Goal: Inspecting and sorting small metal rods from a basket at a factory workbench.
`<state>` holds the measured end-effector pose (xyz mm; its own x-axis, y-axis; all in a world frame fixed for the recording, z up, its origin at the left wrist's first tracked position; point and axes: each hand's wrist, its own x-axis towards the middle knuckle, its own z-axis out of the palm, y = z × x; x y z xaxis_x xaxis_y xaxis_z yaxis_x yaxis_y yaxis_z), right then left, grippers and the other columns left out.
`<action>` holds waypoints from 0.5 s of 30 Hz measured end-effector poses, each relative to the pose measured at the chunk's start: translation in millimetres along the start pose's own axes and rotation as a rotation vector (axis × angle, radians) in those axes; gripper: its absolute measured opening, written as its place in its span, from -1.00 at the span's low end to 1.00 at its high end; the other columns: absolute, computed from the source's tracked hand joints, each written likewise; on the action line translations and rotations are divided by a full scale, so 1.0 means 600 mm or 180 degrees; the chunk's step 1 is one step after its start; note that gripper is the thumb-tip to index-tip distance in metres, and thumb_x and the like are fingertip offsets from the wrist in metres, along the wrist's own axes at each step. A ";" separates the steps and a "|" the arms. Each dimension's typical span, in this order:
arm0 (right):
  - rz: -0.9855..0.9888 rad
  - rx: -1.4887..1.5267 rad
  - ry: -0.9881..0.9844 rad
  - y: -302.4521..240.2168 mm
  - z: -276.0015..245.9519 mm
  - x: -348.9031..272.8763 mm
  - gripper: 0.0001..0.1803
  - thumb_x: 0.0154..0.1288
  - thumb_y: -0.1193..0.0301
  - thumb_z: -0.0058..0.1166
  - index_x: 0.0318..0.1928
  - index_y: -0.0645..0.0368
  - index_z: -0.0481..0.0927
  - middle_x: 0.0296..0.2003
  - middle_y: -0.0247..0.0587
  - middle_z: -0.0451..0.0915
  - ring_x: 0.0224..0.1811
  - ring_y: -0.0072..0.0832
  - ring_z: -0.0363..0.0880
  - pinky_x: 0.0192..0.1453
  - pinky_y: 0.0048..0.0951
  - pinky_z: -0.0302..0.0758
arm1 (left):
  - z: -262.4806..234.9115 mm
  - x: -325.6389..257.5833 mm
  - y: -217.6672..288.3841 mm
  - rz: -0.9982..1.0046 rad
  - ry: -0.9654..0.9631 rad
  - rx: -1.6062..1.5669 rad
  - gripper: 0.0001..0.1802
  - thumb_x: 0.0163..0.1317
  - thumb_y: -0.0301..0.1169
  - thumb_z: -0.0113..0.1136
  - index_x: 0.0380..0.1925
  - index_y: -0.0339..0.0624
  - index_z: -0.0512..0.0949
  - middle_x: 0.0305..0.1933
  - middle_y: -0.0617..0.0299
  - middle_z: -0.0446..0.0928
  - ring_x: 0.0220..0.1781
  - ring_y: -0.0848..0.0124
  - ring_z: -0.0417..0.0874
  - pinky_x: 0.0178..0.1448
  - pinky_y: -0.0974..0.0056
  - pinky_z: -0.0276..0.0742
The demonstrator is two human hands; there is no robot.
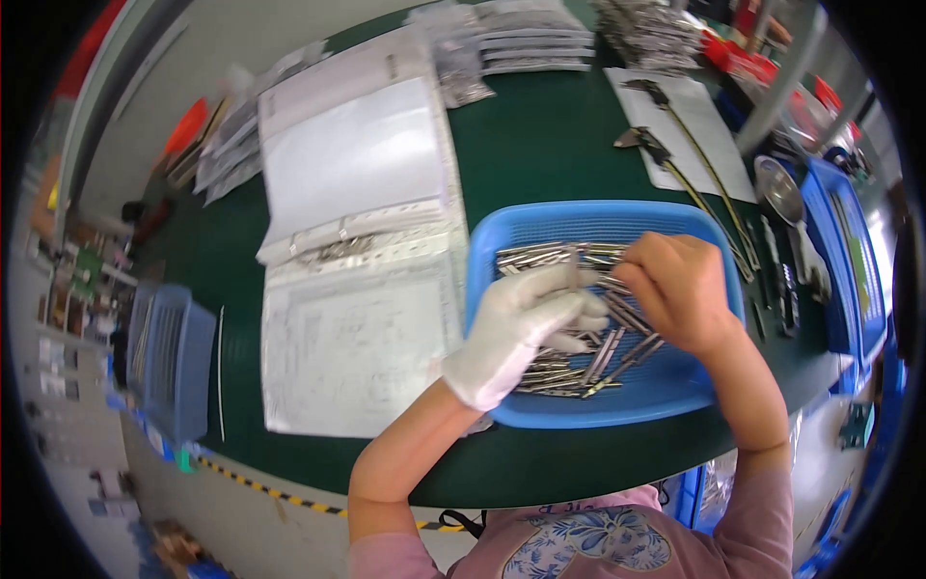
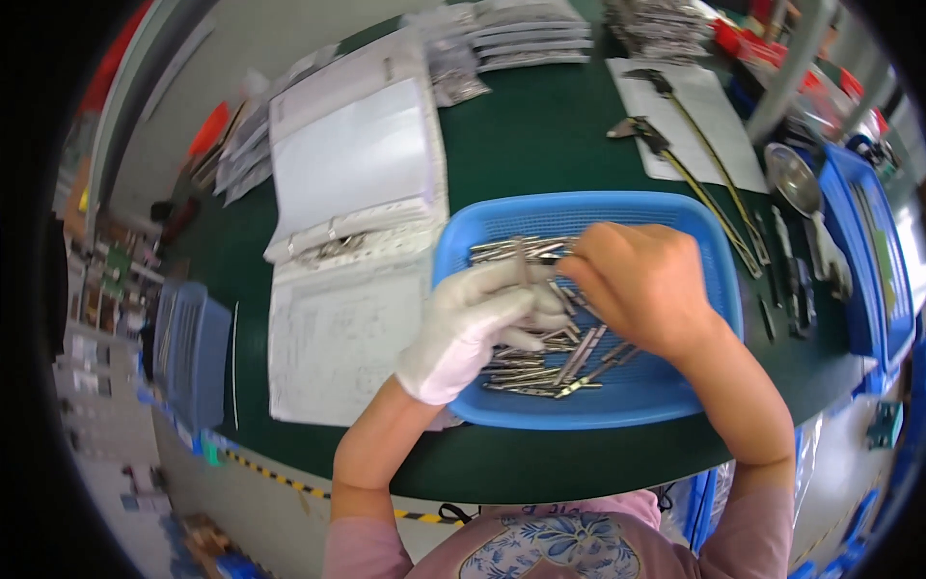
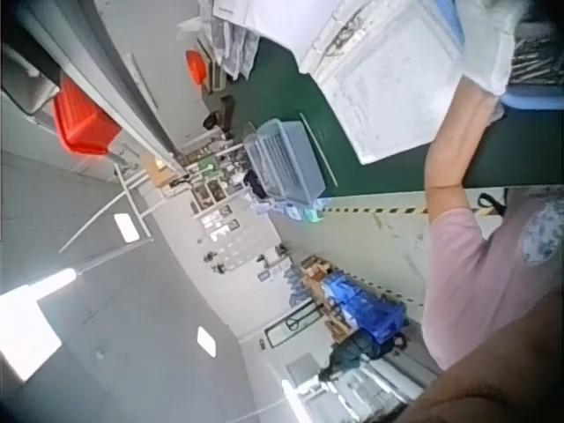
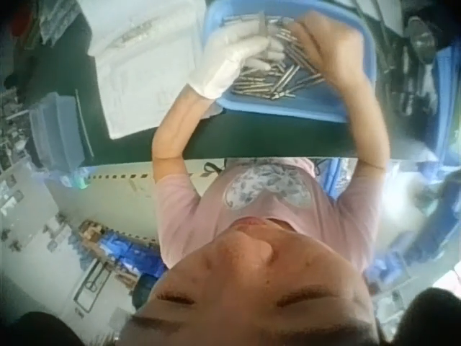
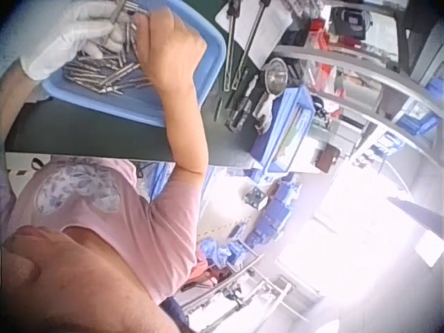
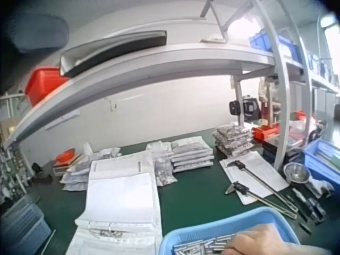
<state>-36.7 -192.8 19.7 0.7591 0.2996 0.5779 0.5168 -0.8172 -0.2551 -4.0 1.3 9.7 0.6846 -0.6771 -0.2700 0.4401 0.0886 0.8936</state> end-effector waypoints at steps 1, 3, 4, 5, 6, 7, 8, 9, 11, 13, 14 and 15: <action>-0.0003 -0.0042 -0.0075 0.002 0.004 -0.001 -0.84 -0.01 0.43 0.18 -0.46 0.15 0.44 -0.59 -0.20 0.46 -0.63 -0.25 0.45 -0.57 -0.35 0.33 | -0.004 -0.001 -0.003 0.0030 0.0040 -0.0025 -0.62 0.25 -0.38 -0.04 0.01 -0.40 0.37 -0.20 0.09 0.53 -0.15 0.38 0.59 -0.19 0.41 0.54; 0.0148 0.0278 -0.0052 -0.013 -0.008 0.010 -0.85 -0.01 0.44 0.17 -0.46 0.16 0.45 -0.61 -0.20 0.44 -0.64 -0.27 0.42 -0.57 -0.38 0.31 | -0.003 -0.001 -0.001 0.0079 -0.0026 -0.0168 -0.64 0.24 -0.41 -0.04 0.00 -0.39 0.38 -0.22 0.10 0.54 -0.16 0.36 0.60 -0.20 0.40 0.54; 0.0383 0.0552 -0.0015 -0.016 -0.007 0.014 -0.85 -0.01 0.46 0.17 -0.46 0.18 0.46 -0.62 -0.20 0.42 -0.65 -0.28 0.40 -0.58 -0.42 0.29 | -0.006 0.000 -0.003 0.0091 0.0047 -0.0191 -0.64 0.24 -0.41 -0.04 0.00 -0.39 0.38 -0.22 0.10 0.54 -0.16 0.36 0.60 -0.20 0.40 0.54; 0.0371 0.0468 0.0137 -0.018 0.000 0.017 -0.86 -0.02 0.48 0.16 -0.50 0.22 0.46 -0.65 -0.21 0.39 -0.65 -0.32 0.36 -0.57 -0.46 0.26 | -0.009 0.000 -0.004 0.0108 0.0077 -0.0265 -0.64 0.24 -0.41 -0.04 0.00 -0.39 0.38 -0.22 0.10 0.54 -0.16 0.35 0.60 -0.19 0.39 0.54; 0.0330 0.0523 0.0107 -0.013 0.005 0.018 -0.86 -0.02 0.48 0.16 -0.50 0.22 0.46 -0.65 -0.21 0.39 -0.65 -0.32 0.36 -0.57 -0.46 0.26 | -0.013 0.000 -0.006 0.0127 0.0107 -0.0337 -0.65 0.24 -0.41 -0.04 -0.01 -0.39 0.38 -0.22 0.10 0.54 -0.15 0.35 0.60 -0.18 0.38 0.54; 0.0027 0.0344 0.0055 -0.003 0.002 0.014 -0.86 -0.02 0.48 0.15 -0.51 0.23 0.45 -0.64 -0.22 0.39 -0.65 -0.34 0.36 -0.56 -0.46 0.26 | -0.010 -0.001 -0.003 0.0110 0.0069 -0.0329 -0.65 0.24 -0.42 -0.03 -0.01 -0.38 0.39 -0.22 0.11 0.54 -0.15 0.34 0.60 -0.17 0.36 0.54; -0.0276 0.0170 0.0007 0.006 -0.001 0.010 -0.86 -0.02 0.49 0.15 -0.53 0.23 0.45 -0.63 -0.23 0.39 -0.65 -0.36 0.36 -0.56 -0.46 0.26 | -0.009 -0.002 -0.001 0.0121 0.0094 -0.0346 -0.65 0.24 -0.42 -0.03 -0.01 -0.38 0.39 -0.22 0.11 0.54 -0.15 0.34 0.60 -0.17 0.36 0.54; -0.0190 0.0230 -0.0120 0.009 -0.003 0.007 -0.87 0.00 0.49 0.12 -0.55 0.24 0.44 -0.62 -0.23 0.39 -0.65 -0.36 0.35 -0.56 -0.43 0.25 | -0.008 -0.003 0.000 0.0113 0.0054 -0.0292 -0.66 0.24 -0.42 -0.03 -0.02 -0.38 0.39 -0.22 0.11 0.54 -0.16 0.35 0.60 -0.17 0.36 0.54; 0.0027 0.0476 -0.0045 0.003 -0.002 0.009 -0.87 0.02 0.50 0.10 -0.57 0.25 0.44 -0.63 -0.20 0.38 -0.64 -0.34 0.34 -0.56 -0.41 0.24 | -0.009 0.000 -0.002 0.0101 -0.0005 -0.0272 -0.67 0.24 -0.42 -0.02 -0.02 -0.35 0.40 -0.23 0.12 0.54 -0.17 0.36 0.60 -0.17 0.37 0.54; 0.0355 0.0872 0.0264 -0.016 0.001 0.022 -0.84 0.06 0.49 0.07 -0.58 0.27 0.43 -0.64 -0.17 0.37 -0.63 -0.33 0.33 -0.55 -0.42 0.24 | -0.009 0.003 -0.005 0.0093 -0.0003 -0.0285 -0.67 0.23 -0.41 -0.01 -0.02 -0.34 0.41 -0.23 0.13 0.54 -0.17 0.37 0.60 -0.17 0.37 0.54; 0.0343 0.0886 0.0254 -0.007 0.000 0.018 -0.84 0.06 0.49 0.07 -0.58 0.27 0.43 -0.64 -0.17 0.37 -0.63 -0.33 0.33 -0.55 -0.42 0.24 | -0.009 0.004 -0.006 0.0078 -0.0032 -0.0287 -0.67 0.23 -0.41 -0.01 -0.02 -0.34 0.41 -0.23 0.14 0.54 -0.18 0.38 0.60 -0.18 0.38 0.54; 0.0053 0.0696 0.0080 0.011 -0.003 0.010 -0.85 0.05 0.48 0.08 -0.55 0.27 0.43 -0.62 -0.18 0.38 -0.63 -0.36 0.33 -0.54 -0.46 0.25 | -0.008 0.005 -0.006 0.0066 -0.0048 -0.0269 -0.67 0.23 -0.41 0.00 -0.03 -0.33 0.41 -0.24 0.14 0.54 -0.18 0.38 0.60 -0.18 0.38 0.54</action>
<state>-29.5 -197.1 22.7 0.7595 0.2724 0.5908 0.5800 -0.6949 -0.4252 -0.6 2.7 4.0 0.6854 -0.6854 -0.2458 0.4739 0.1636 0.8653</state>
